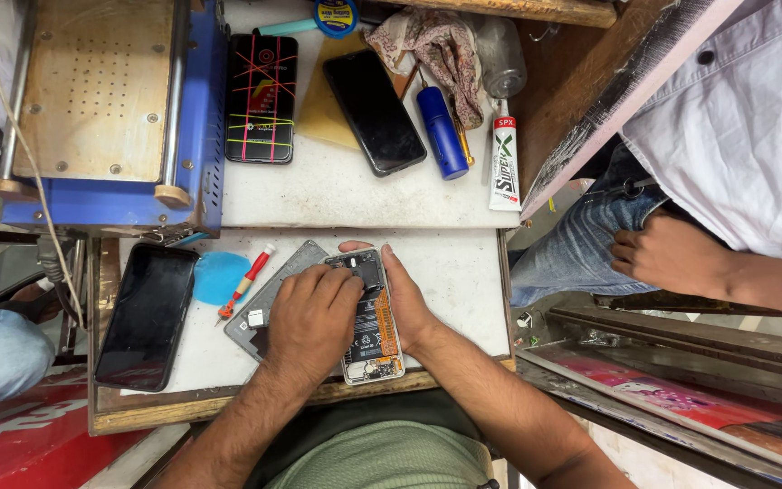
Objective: The person uses a red-handled screwdriver to remove screws from the back of a white smartphone. They then detach the back cover, separate the display assembly, and place the components on the workbench. Another person briefly hands over a black smartphone, which is set aside.
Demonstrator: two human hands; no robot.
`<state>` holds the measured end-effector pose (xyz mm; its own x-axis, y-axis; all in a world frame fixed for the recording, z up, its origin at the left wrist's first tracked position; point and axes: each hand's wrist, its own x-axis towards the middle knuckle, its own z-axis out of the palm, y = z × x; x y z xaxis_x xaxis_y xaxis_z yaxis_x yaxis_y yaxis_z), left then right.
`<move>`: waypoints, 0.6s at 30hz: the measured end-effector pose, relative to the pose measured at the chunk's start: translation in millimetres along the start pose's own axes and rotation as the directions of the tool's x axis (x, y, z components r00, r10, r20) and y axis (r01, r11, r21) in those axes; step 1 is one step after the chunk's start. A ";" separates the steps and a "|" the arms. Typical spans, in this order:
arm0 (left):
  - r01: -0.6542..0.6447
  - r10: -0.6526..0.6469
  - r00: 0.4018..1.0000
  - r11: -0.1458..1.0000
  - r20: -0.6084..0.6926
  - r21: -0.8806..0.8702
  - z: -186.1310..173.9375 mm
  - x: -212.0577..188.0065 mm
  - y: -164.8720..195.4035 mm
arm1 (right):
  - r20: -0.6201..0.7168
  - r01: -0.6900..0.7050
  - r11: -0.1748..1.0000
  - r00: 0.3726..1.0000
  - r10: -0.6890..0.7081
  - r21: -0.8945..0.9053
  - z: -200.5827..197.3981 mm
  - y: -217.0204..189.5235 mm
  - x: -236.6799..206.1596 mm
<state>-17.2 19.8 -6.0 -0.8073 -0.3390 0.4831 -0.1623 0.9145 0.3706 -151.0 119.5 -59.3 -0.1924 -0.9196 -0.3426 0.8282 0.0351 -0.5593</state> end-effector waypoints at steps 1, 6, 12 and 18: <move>0.004 -0.004 1.000 1.000 -0.012 -0.009 -0.4 0.2 0.5 | -0.001 0.001 1.000 1.000 -0.001 -0.006 -1.6 0.5 0.2; 0.090 -0.100 0.990 0.990 -0.097 -0.107 -3.4 -0.7 -1.3 | -0.008 -0.002 1.000 1.000 0.003 0.031 -8.8 3.2 1.9; 0.523 -0.610 0.792 0.699 -0.025 -0.487 -16.3 -5.1 -21.6 | 0.169 -0.038 0.991 0.985 0.017 0.125 -8.6 2.9 5.0; 0.722 -0.770 0.630 0.532 0.101 -0.442 -43.7 -20.2 -47.6 | 0.165 -0.038 0.980 0.986 0.005 0.195 -6.7 3.4 3.9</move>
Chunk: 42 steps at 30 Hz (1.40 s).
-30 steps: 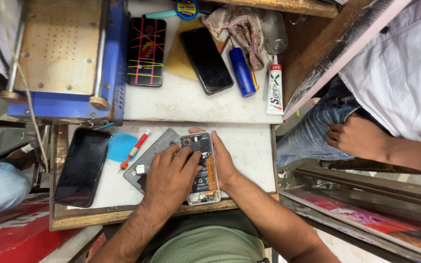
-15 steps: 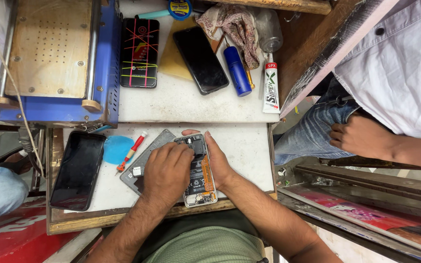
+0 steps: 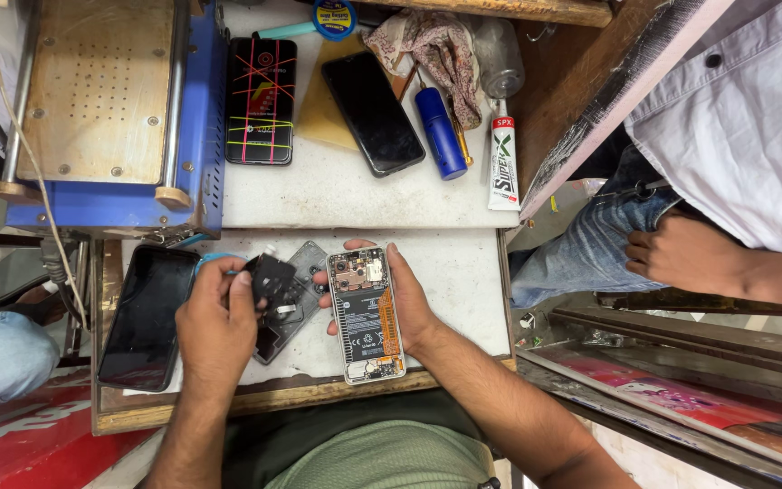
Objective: The person uses a red-handled screwdriver to remove screws from the back of a white smartphone. They then detach the back cover, separate the display assembly, and place the components on the workbench. Another person briefly hands over a black smartphone, which is set aside.
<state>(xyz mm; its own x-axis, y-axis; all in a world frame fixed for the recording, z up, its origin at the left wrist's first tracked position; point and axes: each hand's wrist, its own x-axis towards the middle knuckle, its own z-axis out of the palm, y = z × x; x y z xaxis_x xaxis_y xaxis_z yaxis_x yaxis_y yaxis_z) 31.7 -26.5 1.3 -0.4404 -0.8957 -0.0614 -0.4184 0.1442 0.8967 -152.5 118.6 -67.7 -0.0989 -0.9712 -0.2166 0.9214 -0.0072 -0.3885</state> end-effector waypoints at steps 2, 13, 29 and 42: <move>0.013 -0.020 0.999 0.980 0.035 0.200 -6.4 -2.5 -2.1 | 0.010 -0.004 1.000 1.000 0.005 -0.010 -0.4 1.2 -0.2; -0.530 0.518 0.848 0.823 0.114 0.204 47.3 -44.5 37.5 | 0.037 0.002 0.999 0.999 -0.003 0.040 -2.2 2.7 -0.4; -0.518 0.460 0.854 0.798 0.244 0.309 74.2 -45.3 41.8 | 0.019 0.047 0.995 0.999 -0.045 -0.087 3.9 3.8 0.7; -0.460 0.312 0.841 0.842 0.443 0.282 64.1 -17.5 53.4 | -0.188 0.018 0.971 0.980 -0.064 -0.238 9.1 0.9 -4.8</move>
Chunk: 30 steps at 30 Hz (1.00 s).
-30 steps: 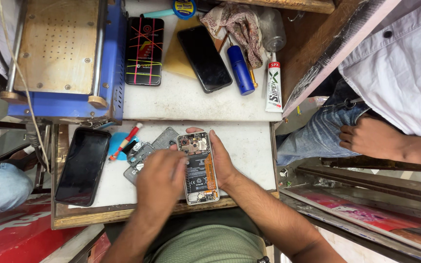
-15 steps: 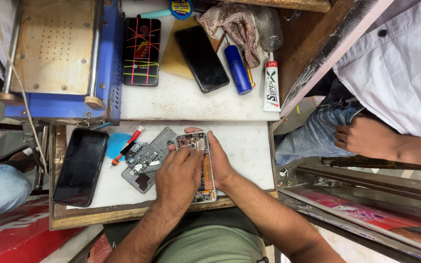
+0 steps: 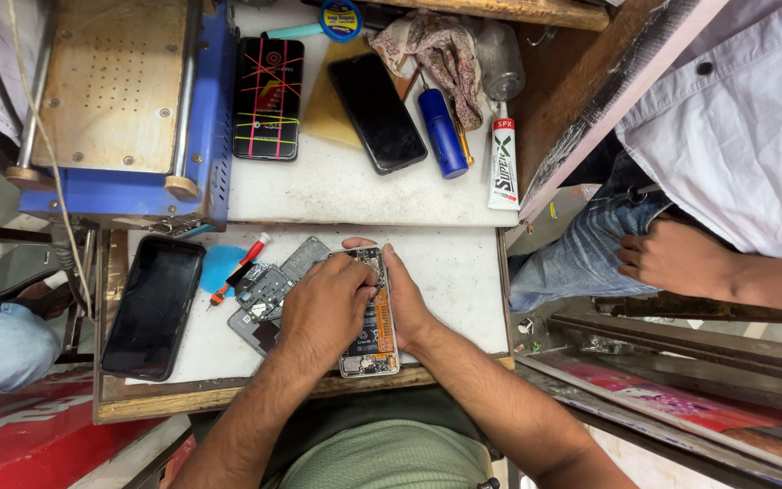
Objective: The person uses a red-handled screwdriver to remove screws from the back of a white smartphone. They then detach the back cover, separate the display assembly, and place the components on the workbench. Another person briefly hands over a black smartphone, which is set aside.
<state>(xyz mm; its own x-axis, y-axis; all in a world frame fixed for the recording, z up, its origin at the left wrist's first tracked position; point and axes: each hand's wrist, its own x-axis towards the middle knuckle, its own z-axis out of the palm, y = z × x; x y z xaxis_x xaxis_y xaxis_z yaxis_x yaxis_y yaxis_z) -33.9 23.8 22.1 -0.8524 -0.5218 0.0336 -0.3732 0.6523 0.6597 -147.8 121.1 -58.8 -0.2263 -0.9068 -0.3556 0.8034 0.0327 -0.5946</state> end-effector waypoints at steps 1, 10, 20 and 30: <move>-0.028 0.026 0.998 0.999 -0.060 -0.021 -0.8 -1.6 -0.7 | 0.008 0.002 1.000 1.000 -0.002 0.020 -0.6 0.0 0.5; -0.185 0.153 0.920 0.981 -0.361 -0.056 6.8 -59.6 -7.3 | 0.165 0.023 0.964 0.984 -0.069 0.266 -1.6 -1.1 4.4; -0.043 -0.038 0.965 0.954 -0.260 -0.297 29.3 -104.1 1.2 | -0.064 0.288 0.947 0.957 -0.282 0.145 8.3 -8.1 -2.6; 0.234 -0.204 0.971 0.702 0.126 -0.673 38.9 -84.5 9.4 | -0.048 0.687 0.719 0.719 -0.694 -0.108 23.2 -30.0 -19.4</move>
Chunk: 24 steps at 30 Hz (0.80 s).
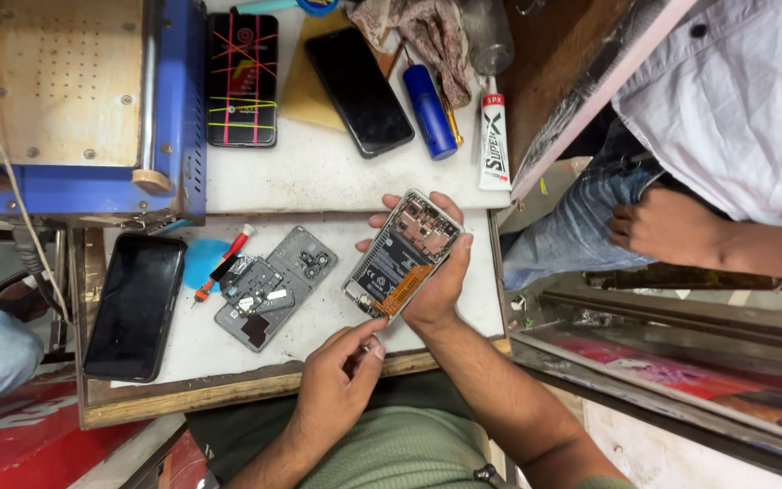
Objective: The person uses a red-handled screwdriver to remove screws from the back of a white smartphone. They then detach the back cover, separate the display assembly, and place the components on the workbench. Another person briefly hands over a black smartphone, which is set aside.
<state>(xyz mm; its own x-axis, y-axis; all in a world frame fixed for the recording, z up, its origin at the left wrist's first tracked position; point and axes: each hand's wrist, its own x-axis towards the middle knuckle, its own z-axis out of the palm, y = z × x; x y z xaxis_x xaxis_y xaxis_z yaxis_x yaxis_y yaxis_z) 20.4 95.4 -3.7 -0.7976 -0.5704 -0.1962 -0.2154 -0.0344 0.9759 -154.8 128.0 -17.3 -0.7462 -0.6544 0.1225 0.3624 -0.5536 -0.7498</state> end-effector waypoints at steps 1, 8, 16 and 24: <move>-0.003 0.003 1.000 1.000 0.006 -0.004 0.0 0.1 0.7 | -0.006 0.020 1.000 1.000 -0.020 -0.001 1.5 -2.3 -0.5; -0.041 0.042 0.999 0.999 0.012 -0.022 -0.3 -0.1 -1.8 | 0.060 0.172 0.985 0.984 -0.170 -0.025 10.2 -6.8 -2.8; 0.053 -0.053 0.999 0.973 0.005 -0.224 6.0 3.4 -32.1 | 0.168 0.254 0.958 0.958 -0.231 -0.133 10.2 0.4 -11.4; 0.049 -0.076 0.991 0.971 -0.109 -0.235 10.7 18.2 -42.0 | 0.246 0.293 0.934 0.939 -0.240 -0.205 12.3 6.7 -23.0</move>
<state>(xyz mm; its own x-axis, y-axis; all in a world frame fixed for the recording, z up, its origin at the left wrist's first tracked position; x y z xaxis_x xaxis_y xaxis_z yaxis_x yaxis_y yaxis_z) 8.9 95.3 -49.3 -0.7126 -0.6521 -0.2586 -0.1156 -0.2545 0.9601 -128.3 133.1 -17.1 -0.6505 -0.6080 0.4552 0.0058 -0.6032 -0.7976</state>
